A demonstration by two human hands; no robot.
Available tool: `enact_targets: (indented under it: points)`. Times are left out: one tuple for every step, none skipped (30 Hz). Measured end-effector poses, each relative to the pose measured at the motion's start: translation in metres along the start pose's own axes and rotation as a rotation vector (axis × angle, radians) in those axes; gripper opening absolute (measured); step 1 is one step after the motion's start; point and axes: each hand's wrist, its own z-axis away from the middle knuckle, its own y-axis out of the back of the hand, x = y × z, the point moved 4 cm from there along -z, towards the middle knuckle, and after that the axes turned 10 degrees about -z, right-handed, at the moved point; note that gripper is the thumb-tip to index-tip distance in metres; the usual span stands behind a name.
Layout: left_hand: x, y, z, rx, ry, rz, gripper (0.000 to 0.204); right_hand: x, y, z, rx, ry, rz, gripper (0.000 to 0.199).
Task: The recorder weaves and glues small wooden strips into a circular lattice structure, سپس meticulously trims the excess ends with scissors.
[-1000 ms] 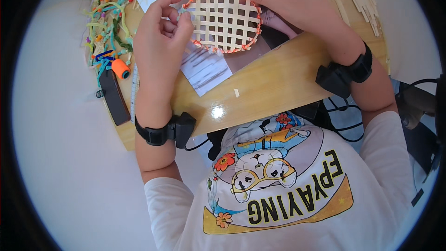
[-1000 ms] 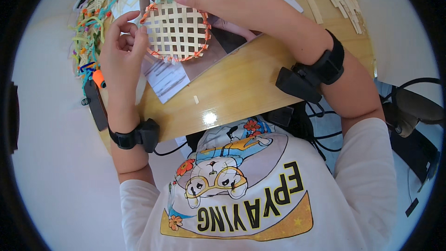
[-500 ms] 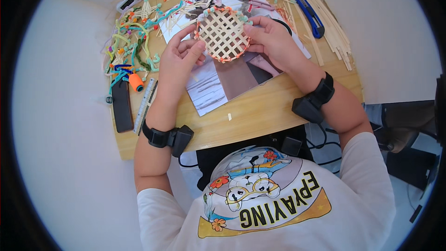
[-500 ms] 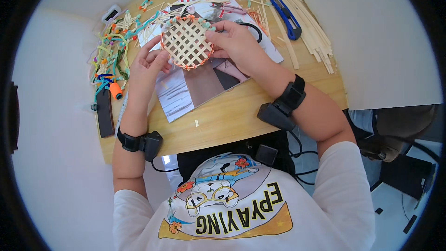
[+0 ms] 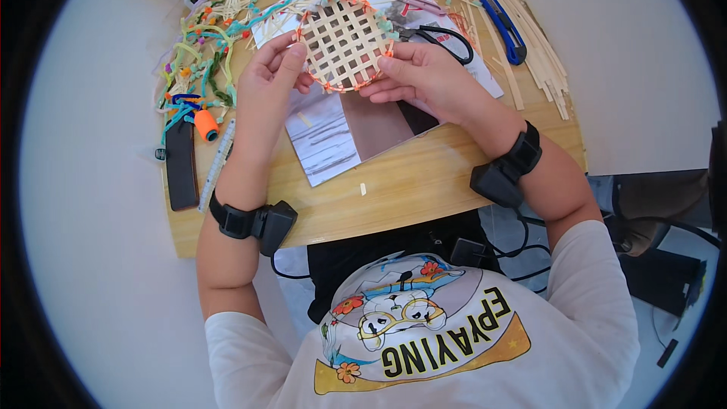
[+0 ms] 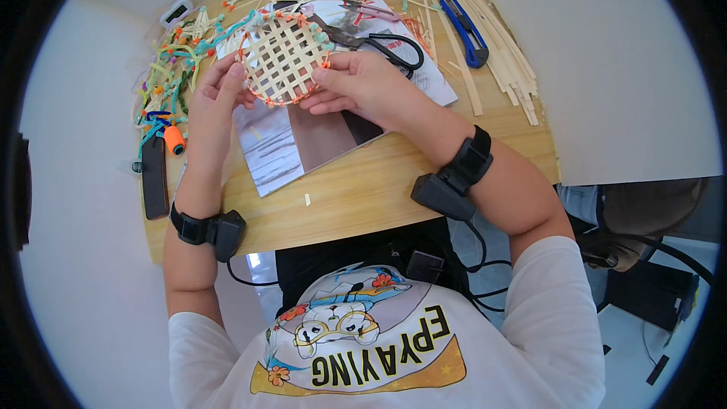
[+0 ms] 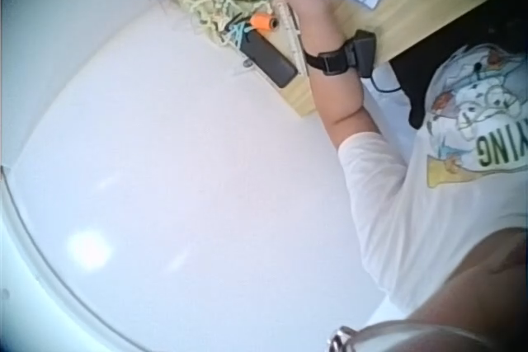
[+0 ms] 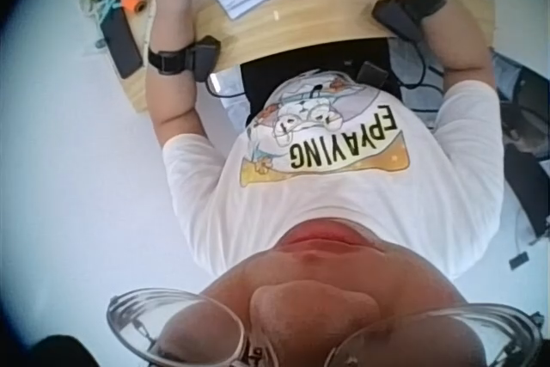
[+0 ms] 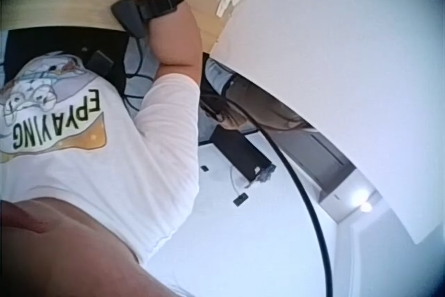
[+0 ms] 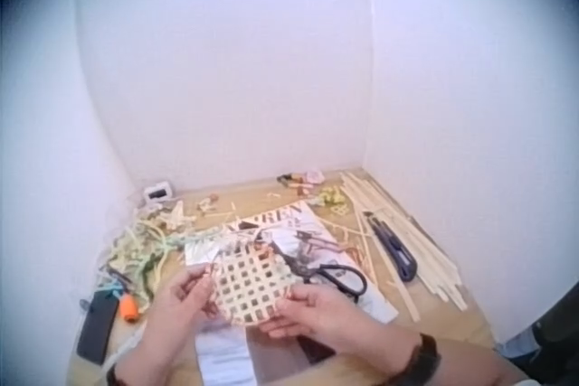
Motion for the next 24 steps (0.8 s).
enact_targets:
  points:
    - [0.0,-0.002,0.001,-0.031,-0.009,-0.009,0.039,0.0,0.0,0.001,0.026,0.011,-0.008,0.031]
    - [0.001,-0.002,0.001,-0.03,-0.004,-0.006,0.039,0.0,0.0,0.0,0.028,0.007,-0.008,0.031]
    - [0.002,-0.004,0.001,-0.063,0.008,0.001,0.039,-0.001,0.001,-0.001,0.026,0.014,0.03,0.032]
    - [0.002,-0.005,0.001,-0.097,0.02,0.008,0.039,-0.002,0.002,-0.001,0.023,0.022,0.069,0.033]
    - [0.001,-0.005,0.002,-0.099,0.024,0.008,0.039,-0.003,0.0,0.0,0.031,0.03,0.069,0.034]
    - [-0.001,-0.005,0.001,-0.091,0.036,0.033,0.039,-0.003,0.002,0.0,0.037,0.03,0.067,0.034]
    - [-0.002,-0.004,0.0,-0.083,0.047,0.058,0.038,-0.003,0.003,0.0,0.031,0.05,0.077,0.033]
    - [-0.003,-0.004,0.0,-0.089,0.048,0.059,0.038,-0.004,0.004,0.0,0.025,0.071,0.087,0.033]
    - [-0.004,-0.003,0.0,-0.097,0.056,0.03,0.039,-0.004,0.004,0.0,0.027,0.073,0.085,0.033]
    - [-0.005,-0.002,0.001,-0.105,0.063,0.002,0.041,-0.005,0.004,0.001,0.033,0.069,0.087,0.033]
    - [-0.006,-0.002,0.001,-0.108,0.063,-0.001,0.041,-0.006,0.003,0.002,0.039,0.066,0.089,0.032]
    - [-0.009,-0.002,0.0,-0.104,0.092,0.028,0.038,-0.01,0.002,0.003,0.04,0.073,0.089,0.032]
    - [-0.011,-0.002,-0.001,-0.101,0.121,0.057,0.036,-0.015,0.001,0.006,0.064,0.118,0.048,0.031]
    - [-0.009,-0.002,-0.001,-0.105,0.115,0.053,0.036,-0.018,0.001,0.008,0.088,0.162,0.007,0.031]
    - [-0.006,-0.003,0.001,-0.101,0.163,0.153,0.034,-0.017,0.001,0.008,0.089,0.17,0.002,0.031]
    - [-0.006,-0.004,0.001,-0.097,0.21,0.253,0.032,-0.021,0.0,0.009,0.116,0.33,0.188,0.031]
    - [-0.009,-0.003,-0.002,-0.141,0.197,0.294,0.029,-0.025,-0.001,0.011,0.146,0.487,0.376,0.031]
    - [-0.008,-0.005,-0.001,-0.148,0.2,0.292,0.029,-0.024,-0.002,0.012,0.153,0.489,0.372,0.031]
    - [-0.007,-0.007,0.0,-0.14,0.215,0.295,0.028,-0.026,-0.006,0.015,0.139,0.589,0.477,0.031]
    - [-0.007,-0.009,0.001,-0.133,0.23,0.298,0.028,-0.029,-0.01,0.018,0.126,0.688,0.583,0.031]
    - [-0.007,-0.01,0.001,-0.134,0.232,0.296,0.028,-0.029,-0.012,0.019,0.128,0.688,0.58,0.031]
    - [-0.008,-0.011,0.002,-0.133,0.239,0.293,0.028,-0.03,-0.014,0.02,0.113,0.692,0.585,0.031]
    - [-0.008,-0.012,0.003,-0.131,0.247,0.291,0.028,-0.03,-0.016,0.022,0.097,0.695,0.591,0.031]
    - [-0.009,-0.012,0.003,-0.133,0.247,0.29,0.028,-0.029,-0.018,0.022,0.1,0.696,0.59,0.031]
